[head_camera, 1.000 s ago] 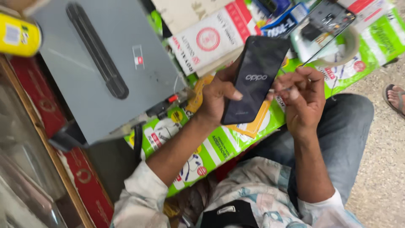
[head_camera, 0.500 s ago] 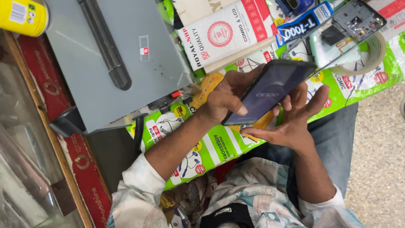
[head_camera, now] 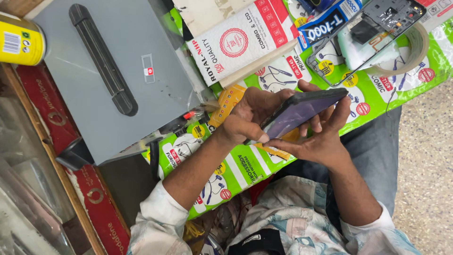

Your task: The person repeatedly opens and closes an Oppo smartphone, exposing the internal motherboard and battery. They press the power button to boot the device and observe the screen display. The person handles the phone with both hands, manipulating the casing and internal components.

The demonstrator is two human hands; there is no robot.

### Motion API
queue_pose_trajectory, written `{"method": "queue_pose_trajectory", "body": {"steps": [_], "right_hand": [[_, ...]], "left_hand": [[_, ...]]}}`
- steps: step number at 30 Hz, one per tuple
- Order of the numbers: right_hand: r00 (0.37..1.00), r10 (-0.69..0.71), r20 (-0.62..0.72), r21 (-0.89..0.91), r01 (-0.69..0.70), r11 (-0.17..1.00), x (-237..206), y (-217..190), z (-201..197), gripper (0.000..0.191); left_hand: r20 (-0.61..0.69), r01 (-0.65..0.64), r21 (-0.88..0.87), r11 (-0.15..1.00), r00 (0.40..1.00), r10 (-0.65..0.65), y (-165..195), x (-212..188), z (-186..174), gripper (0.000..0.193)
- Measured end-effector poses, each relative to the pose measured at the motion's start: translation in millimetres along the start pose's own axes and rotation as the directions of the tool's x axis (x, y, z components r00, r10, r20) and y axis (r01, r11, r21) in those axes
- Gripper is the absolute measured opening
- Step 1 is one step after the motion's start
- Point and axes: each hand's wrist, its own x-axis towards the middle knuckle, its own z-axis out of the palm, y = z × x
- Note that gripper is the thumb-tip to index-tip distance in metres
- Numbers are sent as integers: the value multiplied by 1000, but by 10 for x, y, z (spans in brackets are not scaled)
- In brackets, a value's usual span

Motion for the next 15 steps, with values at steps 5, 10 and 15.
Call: {"method": "queue_pose_trajectory", "body": {"steps": [5,10,15], "right_hand": [[998,-70,0,-47,70,996,-14,-24,15,164],[1000,-29,-4,-10,29,1000,-23,18,41,157],[980,-68,-186,210,107,972,56,-98,-60,132]], "left_hand": [[9,0,72,997,1000,0,-1,-9,-14,78],[-22,61,123,991,998,-59,96,50,85,73],[39,70,311,948,995,-87,282,78,39,69]]}}
